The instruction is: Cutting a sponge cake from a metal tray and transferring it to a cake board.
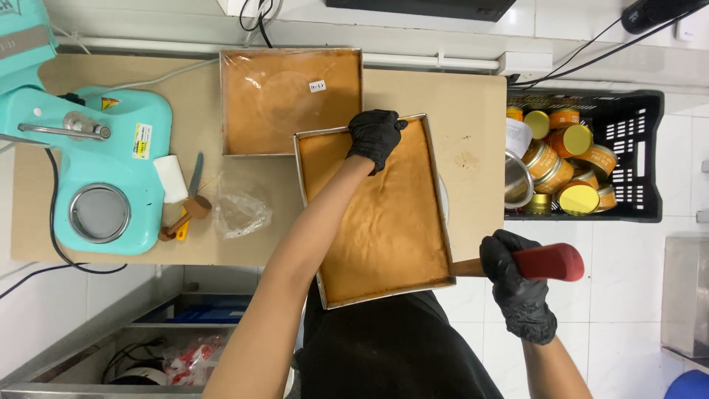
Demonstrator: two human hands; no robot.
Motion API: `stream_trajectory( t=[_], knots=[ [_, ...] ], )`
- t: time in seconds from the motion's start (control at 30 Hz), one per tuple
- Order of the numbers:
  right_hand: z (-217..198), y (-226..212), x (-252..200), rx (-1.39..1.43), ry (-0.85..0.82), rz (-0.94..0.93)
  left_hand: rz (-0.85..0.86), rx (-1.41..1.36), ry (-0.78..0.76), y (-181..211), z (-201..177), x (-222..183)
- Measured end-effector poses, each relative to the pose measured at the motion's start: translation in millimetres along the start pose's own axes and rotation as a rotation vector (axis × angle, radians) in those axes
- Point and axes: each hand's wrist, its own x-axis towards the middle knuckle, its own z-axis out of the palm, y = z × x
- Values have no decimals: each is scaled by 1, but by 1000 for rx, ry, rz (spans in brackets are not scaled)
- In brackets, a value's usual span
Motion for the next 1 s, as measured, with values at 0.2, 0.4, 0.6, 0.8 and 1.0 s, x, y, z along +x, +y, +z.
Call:
stream_trajectory(
  t=[0.2, 0.4, 0.6, 0.8, 1.0],
  knots=[
    [-27, -38, -10, 257, 289, 266, -60, -23, -5, -3, -18, 1],
    [-62, -61, -37, 640, 428, -136, -83, -15, 63, -63, -44, -8],
    [-62, -80, -36, 806, 455, -224, -139, 121, 147, -146, -74, -68],
    [-43, -69, -8, 803, 422, -287, -217, 222, 293, -84, -106, -107],
    [-24, -26, 13, 1061, 190, -405, 160, -67, -127, -13, -36, -73]
  ],
)
